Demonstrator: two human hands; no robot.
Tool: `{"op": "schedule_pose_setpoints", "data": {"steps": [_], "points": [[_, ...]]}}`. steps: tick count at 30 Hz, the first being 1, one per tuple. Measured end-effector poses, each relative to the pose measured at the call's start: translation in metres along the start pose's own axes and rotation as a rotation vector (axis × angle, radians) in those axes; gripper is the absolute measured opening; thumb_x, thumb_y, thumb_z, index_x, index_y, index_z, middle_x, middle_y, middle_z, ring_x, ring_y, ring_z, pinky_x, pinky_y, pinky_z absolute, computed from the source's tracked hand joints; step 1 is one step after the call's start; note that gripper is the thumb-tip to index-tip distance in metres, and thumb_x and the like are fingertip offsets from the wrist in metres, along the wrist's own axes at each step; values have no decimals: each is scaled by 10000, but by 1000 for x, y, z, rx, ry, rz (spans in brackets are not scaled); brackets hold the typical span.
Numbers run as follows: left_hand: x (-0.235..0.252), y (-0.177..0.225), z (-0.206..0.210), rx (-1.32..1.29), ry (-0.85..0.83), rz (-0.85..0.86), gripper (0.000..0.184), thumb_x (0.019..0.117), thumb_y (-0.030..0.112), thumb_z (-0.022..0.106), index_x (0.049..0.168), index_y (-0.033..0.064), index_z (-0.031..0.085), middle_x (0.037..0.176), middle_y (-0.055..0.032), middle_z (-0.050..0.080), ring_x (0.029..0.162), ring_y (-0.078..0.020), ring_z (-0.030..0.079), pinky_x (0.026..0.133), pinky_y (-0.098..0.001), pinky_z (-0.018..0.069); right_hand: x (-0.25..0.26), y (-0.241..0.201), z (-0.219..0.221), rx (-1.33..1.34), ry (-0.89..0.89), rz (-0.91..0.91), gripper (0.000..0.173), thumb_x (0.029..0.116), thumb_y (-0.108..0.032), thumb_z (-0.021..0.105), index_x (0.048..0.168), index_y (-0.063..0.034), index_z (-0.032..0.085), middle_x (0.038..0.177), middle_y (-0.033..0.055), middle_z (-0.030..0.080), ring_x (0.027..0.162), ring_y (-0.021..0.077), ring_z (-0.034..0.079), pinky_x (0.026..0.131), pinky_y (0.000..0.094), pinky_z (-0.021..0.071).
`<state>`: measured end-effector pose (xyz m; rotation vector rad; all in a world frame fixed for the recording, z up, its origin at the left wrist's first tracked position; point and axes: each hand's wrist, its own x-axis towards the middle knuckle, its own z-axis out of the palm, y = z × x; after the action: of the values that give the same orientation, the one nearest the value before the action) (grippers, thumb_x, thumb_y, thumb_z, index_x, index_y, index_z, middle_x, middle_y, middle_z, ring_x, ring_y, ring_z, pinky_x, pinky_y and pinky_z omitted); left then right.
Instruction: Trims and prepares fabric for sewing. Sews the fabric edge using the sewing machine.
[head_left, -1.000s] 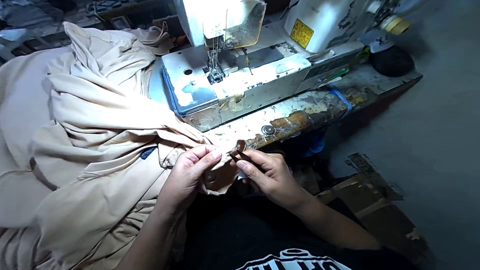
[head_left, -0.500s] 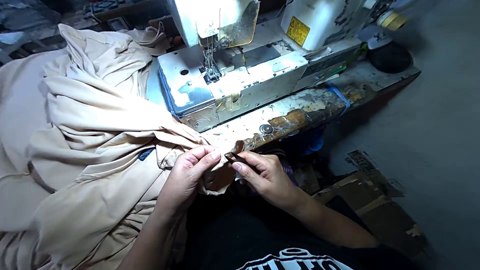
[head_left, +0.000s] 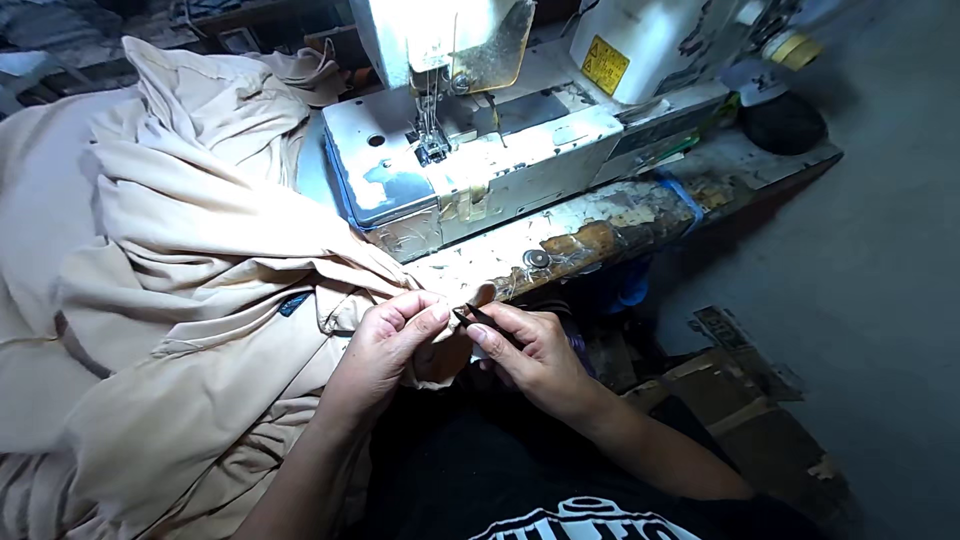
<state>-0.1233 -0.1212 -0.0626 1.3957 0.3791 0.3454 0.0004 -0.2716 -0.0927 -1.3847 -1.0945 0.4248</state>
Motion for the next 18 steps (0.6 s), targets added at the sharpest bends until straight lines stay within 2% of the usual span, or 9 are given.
{"op": "schedule_pose_setpoints", "data": {"steps": [2,3,6,8,9,10,12,16,18], "points": [[0,0,-1,12,-24,-14,140,974,128,612,899,103,727,716,12,661,635,-24,617,622,-176,534,-1,0,1,104,9,-69,216,1039,-112,545,990,32,698,767,-19,659,589,-65,551,521,93,459],[0,-2,-1,25,-32,-21,138,976,135,615,902,99,726,718,8,670,636,-27,625,622,-180,540,-2,0,-1,198,-1,-178,217,1037,-91,533,987,50,690,789,7,681,618,-53,577,542,103,481],[2,-9,-2,37,-17,-27,149,983,128,611,899,93,729,691,13,650,599,-23,597,588,-177,516,-1,-10,-15,323,-112,-478,225,1082,-181,508,1043,-6,645,864,25,678,742,-42,604,667,105,497],[2,-8,-1,32,6,-19,145,976,115,621,886,86,731,674,8,639,574,-25,581,565,-175,510,0,-7,-18,176,8,-450,170,1046,-178,593,1012,-23,652,848,9,685,731,-52,602,653,96,497],[2,-6,0,45,13,-9,141,971,114,624,884,89,732,680,9,644,575,-24,587,563,-171,514,2,-2,-17,58,104,-399,134,992,-152,661,984,-19,665,837,-3,686,722,-58,593,650,93,495],[1,-4,1,58,22,0,137,966,115,632,881,89,735,680,9,647,572,-22,588,556,-167,511,4,3,-15,-45,174,-359,131,937,-127,716,978,-9,677,841,-2,673,722,-53,583,653,92,497],[0,-2,4,91,40,20,136,962,117,639,874,87,738,676,10,652,566,-20,589,547,-161,509,6,8,-10,-195,230,-344,188,886,-129,768,991,9,695,865,30,656,722,-27,577,637,95,494],[-3,0,8,223,57,84,125,959,157,660,893,101,750,717,27,677,624,-24,617,594,-170,521,8,10,1,-464,268,-418,135,903,-103,688,957,13,731,845,84,695,746,59,647,673,154,532],[-4,1,8,263,44,104,123,960,173,660,896,116,749,711,45,673,618,-11,611,588,-161,516,9,10,2,-425,272,-406,112,896,-76,657,897,15,721,783,75,681,709,54,634,650,148,516]]}}
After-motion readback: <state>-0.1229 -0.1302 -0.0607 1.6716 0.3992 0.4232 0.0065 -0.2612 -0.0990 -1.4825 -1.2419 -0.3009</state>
